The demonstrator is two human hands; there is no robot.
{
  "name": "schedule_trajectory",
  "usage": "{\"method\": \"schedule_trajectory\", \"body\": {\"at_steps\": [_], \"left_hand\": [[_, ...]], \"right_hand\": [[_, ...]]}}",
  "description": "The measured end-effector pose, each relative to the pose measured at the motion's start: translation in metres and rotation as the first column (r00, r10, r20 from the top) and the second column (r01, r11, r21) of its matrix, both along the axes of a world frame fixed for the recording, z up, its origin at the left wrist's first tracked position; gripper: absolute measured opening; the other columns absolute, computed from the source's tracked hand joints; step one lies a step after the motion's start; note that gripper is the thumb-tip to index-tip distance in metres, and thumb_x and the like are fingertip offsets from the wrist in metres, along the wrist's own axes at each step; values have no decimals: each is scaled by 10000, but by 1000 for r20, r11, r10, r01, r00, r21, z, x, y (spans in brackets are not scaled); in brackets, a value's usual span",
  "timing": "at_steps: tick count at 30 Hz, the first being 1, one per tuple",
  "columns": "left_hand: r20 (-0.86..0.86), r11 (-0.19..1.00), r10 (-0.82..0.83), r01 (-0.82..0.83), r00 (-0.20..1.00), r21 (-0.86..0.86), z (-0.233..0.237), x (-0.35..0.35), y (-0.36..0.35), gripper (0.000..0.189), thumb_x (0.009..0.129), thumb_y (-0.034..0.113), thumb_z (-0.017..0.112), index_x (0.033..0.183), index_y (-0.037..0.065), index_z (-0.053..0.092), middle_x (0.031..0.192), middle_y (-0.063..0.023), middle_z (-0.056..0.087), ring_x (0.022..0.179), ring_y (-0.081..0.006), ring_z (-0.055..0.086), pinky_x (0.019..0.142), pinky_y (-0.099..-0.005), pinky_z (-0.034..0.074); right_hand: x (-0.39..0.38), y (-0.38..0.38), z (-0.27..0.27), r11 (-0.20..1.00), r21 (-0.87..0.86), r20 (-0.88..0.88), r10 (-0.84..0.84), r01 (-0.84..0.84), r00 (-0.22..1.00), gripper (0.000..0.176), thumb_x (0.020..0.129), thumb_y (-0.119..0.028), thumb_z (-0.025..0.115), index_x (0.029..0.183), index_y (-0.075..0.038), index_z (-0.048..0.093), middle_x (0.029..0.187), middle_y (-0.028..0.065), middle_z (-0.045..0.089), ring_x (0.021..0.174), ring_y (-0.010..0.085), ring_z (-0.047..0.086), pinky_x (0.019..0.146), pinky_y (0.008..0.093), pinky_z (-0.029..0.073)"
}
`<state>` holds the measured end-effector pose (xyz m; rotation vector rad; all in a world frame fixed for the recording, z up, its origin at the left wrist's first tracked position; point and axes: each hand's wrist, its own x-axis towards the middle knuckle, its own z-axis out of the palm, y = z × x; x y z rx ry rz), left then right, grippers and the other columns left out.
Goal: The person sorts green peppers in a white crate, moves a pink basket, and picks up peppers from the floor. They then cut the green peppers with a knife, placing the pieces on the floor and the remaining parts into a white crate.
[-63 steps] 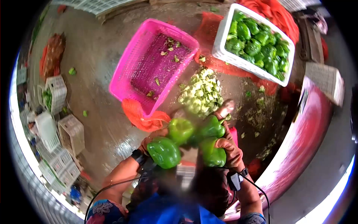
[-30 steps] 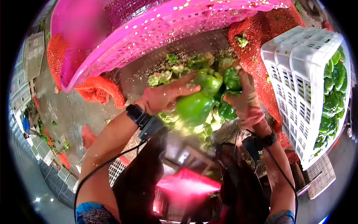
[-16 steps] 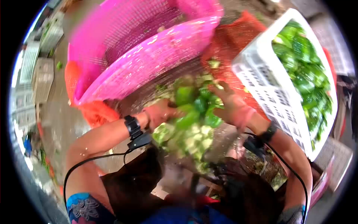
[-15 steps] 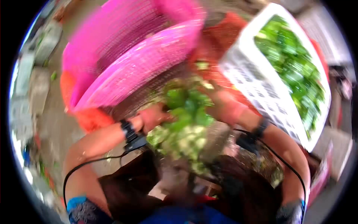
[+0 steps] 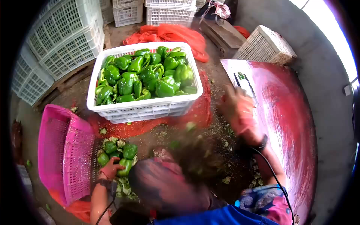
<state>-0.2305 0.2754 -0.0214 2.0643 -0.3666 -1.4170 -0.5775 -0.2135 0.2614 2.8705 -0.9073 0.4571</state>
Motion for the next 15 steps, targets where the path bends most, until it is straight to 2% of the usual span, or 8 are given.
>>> {"method": "schedule_trajectory", "body": {"at_steps": [1,4,6,8,10,11,12,15], "left_hand": [[-102,994,101,-105,990,-36,4,-3,6,757,818,138,817,1478,88,449,1212,-154,671,1058,-334,658,774,-566,567],[166,954,283,-259,945,-150,28,-48,1,714,871,202,767,1501,100,447,1248,-187,664,1110,-349,650,849,-540,545],[417,954,293,-236,861,-184,39,-84,-23,688,906,245,734,1516,108,445,1271,-209,660,1145,-359,645,899,-523,530],[549,957,290,-234,783,-173,47,-121,-41,665,941,288,700,1530,116,444,1295,-232,655,1180,-369,639,949,-506,515],[591,952,302,-270,748,-145,51,-151,-51,645,977,330,667,1545,124,442,1318,-254,651,1214,-379,633,999,-488,500],[589,949,309,-288,747,-133,52,-159,-58,637,994,352,650,1553,128,442,1330,-265,649,1232,-383,631,1024,-480,493],[499,937,350,-304,793,-173,38,-166,-59,639,981,354,664,1548,151,450,1315,-261,652,1206,-409,629,1011,-488,498],[501,970,238,-227,832,-84,28,-174,-60,587,920,299,711,1441,101,529,1295,-258,655,1196,-433,623,1005,-496,503]], "right_hand": [[-27,-7,3,930,8,-220,-357,368,908,483,913,-246,734,1313,-36,564,918,165,637,738,318,656,614,443,531],[-94,-34,-22,947,24,-125,-315,320,941,472,903,-296,740,1260,-38,567,852,200,665,802,400,698,680,507,557],[-101,-42,-22,865,305,-149,-370,399,917,678,791,-261,850,1354,-68,524,1088,272,663,972,478,668,792,546,553],[-121,-91,-72,881,400,18,-283,253,959,522,836,-152,795,1311,-92,585,820,76,660,736,232,627,656,396,530],[-88,-57,-30,706,701,210,-345,105,915,425,896,40,625,1312,-33,582,903,47,670,800,140,607,657,309,519],[-80,-33,-10,527,847,325,-416,-67,849,477,914,36,635,1378,-35,551,992,70,691,862,157,647,691,293,540],[-81,-49,-30,496,828,474,-367,-263,800,503,896,84,557,1390,-6,527,989,52,656,805,161,641,675,238,515],[-31,16,16,395,818,530,-239,-417,814,636,890,96,562,1509,2,448,1088,80,650,877,150,641,708,240,509]]}}
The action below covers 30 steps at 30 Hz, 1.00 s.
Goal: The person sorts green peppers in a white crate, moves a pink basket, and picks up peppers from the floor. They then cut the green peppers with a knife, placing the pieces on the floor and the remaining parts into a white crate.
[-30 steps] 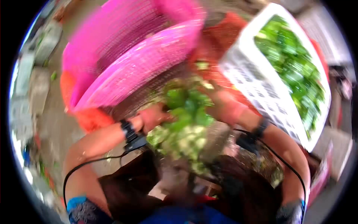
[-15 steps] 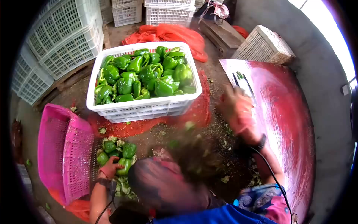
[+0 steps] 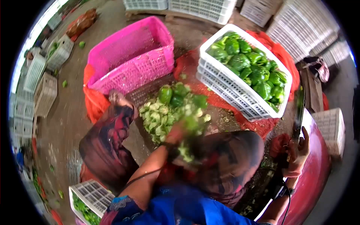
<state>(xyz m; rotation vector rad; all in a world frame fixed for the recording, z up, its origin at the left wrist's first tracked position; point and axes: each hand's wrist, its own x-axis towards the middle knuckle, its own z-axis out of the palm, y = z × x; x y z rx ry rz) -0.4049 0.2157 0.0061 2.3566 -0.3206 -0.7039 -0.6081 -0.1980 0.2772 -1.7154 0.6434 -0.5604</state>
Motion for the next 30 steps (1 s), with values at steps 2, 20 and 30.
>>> {"method": "schedule_trajectory", "body": {"at_steps": [2,20,30], "left_hand": [[16,993,97,-96,995,-67,12,-11,1,579,902,268,722,1427,97,547,1309,-250,655,1209,-423,623,1001,-482,509],[-678,754,324,-613,660,-236,-28,22,-28,851,897,203,801,1561,84,283,1374,-173,596,1178,-260,650,985,-353,561],[-495,706,278,-525,823,-476,-13,78,-58,867,906,67,768,1612,63,264,1354,-103,595,1204,-162,581,1012,-302,501]], "right_hand": [[38,33,4,993,-36,-4,109,-109,994,700,857,132,579,1529,-11,441,1088,70,658,876,137,644,727,241,505],[168,115,-272,719,-69,-431,603,-691,671,374,893,-169,731,1221,-34,613,932,299,681,875,464,685,746,450,549],[166,119,-242,767,117,-533,584,-631,612,328,910,-164,699,1193,-42,585,808,284,650,825,506,669,666,495,527]]}}
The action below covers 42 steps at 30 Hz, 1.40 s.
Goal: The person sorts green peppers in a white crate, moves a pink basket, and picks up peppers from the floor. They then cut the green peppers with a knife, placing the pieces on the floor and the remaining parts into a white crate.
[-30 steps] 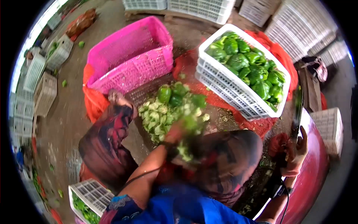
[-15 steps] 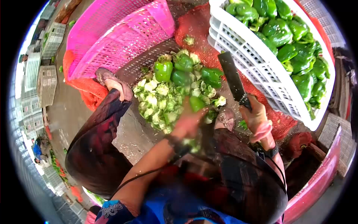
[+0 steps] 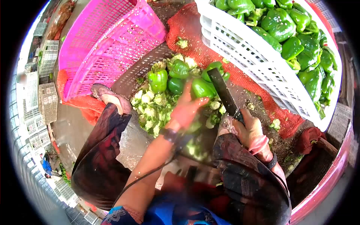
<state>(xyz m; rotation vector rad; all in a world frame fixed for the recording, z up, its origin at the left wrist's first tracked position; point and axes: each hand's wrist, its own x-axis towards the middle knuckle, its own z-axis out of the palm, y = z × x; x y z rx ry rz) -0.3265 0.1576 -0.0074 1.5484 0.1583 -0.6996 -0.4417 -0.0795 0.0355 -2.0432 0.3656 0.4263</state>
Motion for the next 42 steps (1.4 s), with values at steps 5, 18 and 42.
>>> {"method": "schedule_trajectory", "body": {"at_steps": [5,18,42], "left_hand": [[138,977,-95,66,986,202,-9,-8,6,799,930,222,735,1585,7,330,1393,-141,601,1269,-219,549,1102,-334,420],[136,932,-217,164,967,324,-20,2,13,698,934,25,675,1564,32,375,1427,-234,586,1310,-356,574,1121,-407,442],[473,873,291,-433,831,225,9,33,68,308,956,-120,524,1217,1,632,1127,-85,647,885,-118,619,708,-268,569]], "right_hand": [[-1,6,5,987,-103,59,127,-120,990,312,922,-193,710,1170,-58,578,766,260,650,766,500,659,634,510,511],[82,-27,-4,901,163,-114,422,-402,900,178,938,-139,708,996,6,622,667,72,548,611,124,499,566,355,426],[40,12,-10,982,14,63,188,-189,980,264,894,-183,726,1080,-22,630,849,266,671,790,457,673,678,467,530]]}}
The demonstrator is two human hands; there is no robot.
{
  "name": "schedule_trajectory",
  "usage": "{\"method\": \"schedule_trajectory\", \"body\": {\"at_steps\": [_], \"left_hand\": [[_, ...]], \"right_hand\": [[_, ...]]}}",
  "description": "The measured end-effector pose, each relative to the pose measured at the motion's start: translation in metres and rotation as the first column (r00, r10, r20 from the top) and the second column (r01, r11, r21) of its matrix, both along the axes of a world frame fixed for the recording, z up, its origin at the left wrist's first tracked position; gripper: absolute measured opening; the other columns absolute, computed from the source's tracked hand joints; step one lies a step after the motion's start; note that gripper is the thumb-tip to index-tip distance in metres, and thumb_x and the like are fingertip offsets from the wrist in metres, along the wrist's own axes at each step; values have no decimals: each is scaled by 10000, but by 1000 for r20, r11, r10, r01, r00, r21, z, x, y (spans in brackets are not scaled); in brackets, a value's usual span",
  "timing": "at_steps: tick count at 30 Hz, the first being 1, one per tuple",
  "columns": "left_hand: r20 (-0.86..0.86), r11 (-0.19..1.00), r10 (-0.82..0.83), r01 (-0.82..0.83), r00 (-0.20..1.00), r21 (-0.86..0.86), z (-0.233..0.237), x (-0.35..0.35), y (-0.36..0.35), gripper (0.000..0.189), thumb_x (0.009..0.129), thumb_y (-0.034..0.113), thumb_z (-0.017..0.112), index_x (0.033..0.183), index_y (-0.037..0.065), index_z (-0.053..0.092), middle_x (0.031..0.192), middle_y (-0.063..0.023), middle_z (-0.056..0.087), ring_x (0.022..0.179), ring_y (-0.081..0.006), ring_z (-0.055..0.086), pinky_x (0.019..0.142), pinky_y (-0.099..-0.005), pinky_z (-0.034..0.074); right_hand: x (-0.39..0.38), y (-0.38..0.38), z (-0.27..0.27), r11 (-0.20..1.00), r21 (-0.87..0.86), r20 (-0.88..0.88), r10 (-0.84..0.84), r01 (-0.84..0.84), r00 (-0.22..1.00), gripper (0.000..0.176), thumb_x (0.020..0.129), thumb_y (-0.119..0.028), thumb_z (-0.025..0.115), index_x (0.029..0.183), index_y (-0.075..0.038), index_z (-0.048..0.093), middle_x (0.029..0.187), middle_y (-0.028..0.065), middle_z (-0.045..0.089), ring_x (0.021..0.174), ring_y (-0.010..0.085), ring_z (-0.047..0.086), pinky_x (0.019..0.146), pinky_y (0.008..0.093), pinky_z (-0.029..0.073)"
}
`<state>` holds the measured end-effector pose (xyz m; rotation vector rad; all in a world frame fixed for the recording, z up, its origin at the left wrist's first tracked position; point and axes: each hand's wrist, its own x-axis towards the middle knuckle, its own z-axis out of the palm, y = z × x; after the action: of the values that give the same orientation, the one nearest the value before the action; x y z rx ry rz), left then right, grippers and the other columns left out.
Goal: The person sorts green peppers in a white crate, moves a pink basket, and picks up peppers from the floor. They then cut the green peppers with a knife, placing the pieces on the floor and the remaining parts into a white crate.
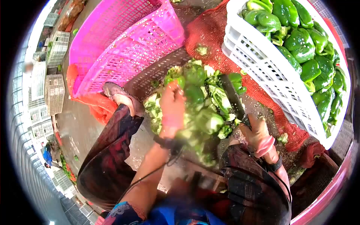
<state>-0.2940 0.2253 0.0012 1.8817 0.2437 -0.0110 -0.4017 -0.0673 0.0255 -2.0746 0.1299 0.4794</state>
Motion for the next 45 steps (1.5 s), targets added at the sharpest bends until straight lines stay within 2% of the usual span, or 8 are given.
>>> {"method": "schedule_trajectory", "body": {"at_steps": [6,12,15,24,30,36,40,45], "left_hand": [[219,965,159,-198,963,172,7,22,19,242,984,-15,577,1214,22,644,1021,-50,669,837,-117,628,688,-242,528],[-118,764,-161,200,980,614,-20,-16,-24,568,974,214,688,1458,12,472,1066,-208,722,917,-310,702,804,-438,555],[-571,895,-18,267,821,357,-1,12,-47,629,938,143,709,1480,40,406,1104,-237,694,956,-311,693,810,-428,555],[-362,953,-235,140,902,-268,-23,-14,-21,490,866,-105,663,1306,60,522,1168,-70,631,995,-164,621,870,-316,538],[-230,959,-207,243,951,145,-32,-5,-17,374,853,-90,693,1203,2,604,1202,-92,633,974,-157,640,840,-316,559],[-302,973,-148,84,942,-215,-79,-3,-9,357,838,-222,580,1132,-20,591,1122,-160,614,902,-245,713,745,-333,591],[-281,899,-293,363,914,244,-43,-17,-16,329,865,-147,608,1145,25,603,1213,-186,606,1007,-319,699,817,-384,586],[-128,881,-334,357,934,310,-11,-33,-3,297,900,-36,667,1183,39,619,1308,-198,593,1160,-345,632,950,-434,553]], "right_hand": [[-2,8,-5,981,71,-3,-182,181,983,210,923,-94,715,1088,6,632,654,79,562,619,117,488,570,340,451],[-10,14,-8,984,96,-86,-143,151,986,275,881,-132,732,1107,-7,640,762,224,641,657,293,648,652,406,521],[-12,17,-9,991,99,-10,-85,85,996,301,879,-137,733,1138,-13,639,803,242,661,723,363,688,682,419,531],[0,24,-7,998,47,-88,38,-34,995,238,910,-207,709,1020,-32,591,684,200,662,663,393,703,580,476,518],[2,28,-21,995,29,-25,94,-93,995,266,874,-199,720,980,5,586,765,270,632,744,490,643,629,509,499],[27,30,-30,983,48,-133,183,-178,974,282,865,-198,729,964,32,600,784,265,621,744,441,623,672,490,483],[45,47,-45,977,90,-83,202,-194,976,281,882,-203,716,958,40,597,792,281,632,728,434,627,698,500,484],[54,71,-31,970,-55,-128,227,-235,966,230,887,-163,724,933,28,605,680,162,554,629,214,497,591,413,449]]}}
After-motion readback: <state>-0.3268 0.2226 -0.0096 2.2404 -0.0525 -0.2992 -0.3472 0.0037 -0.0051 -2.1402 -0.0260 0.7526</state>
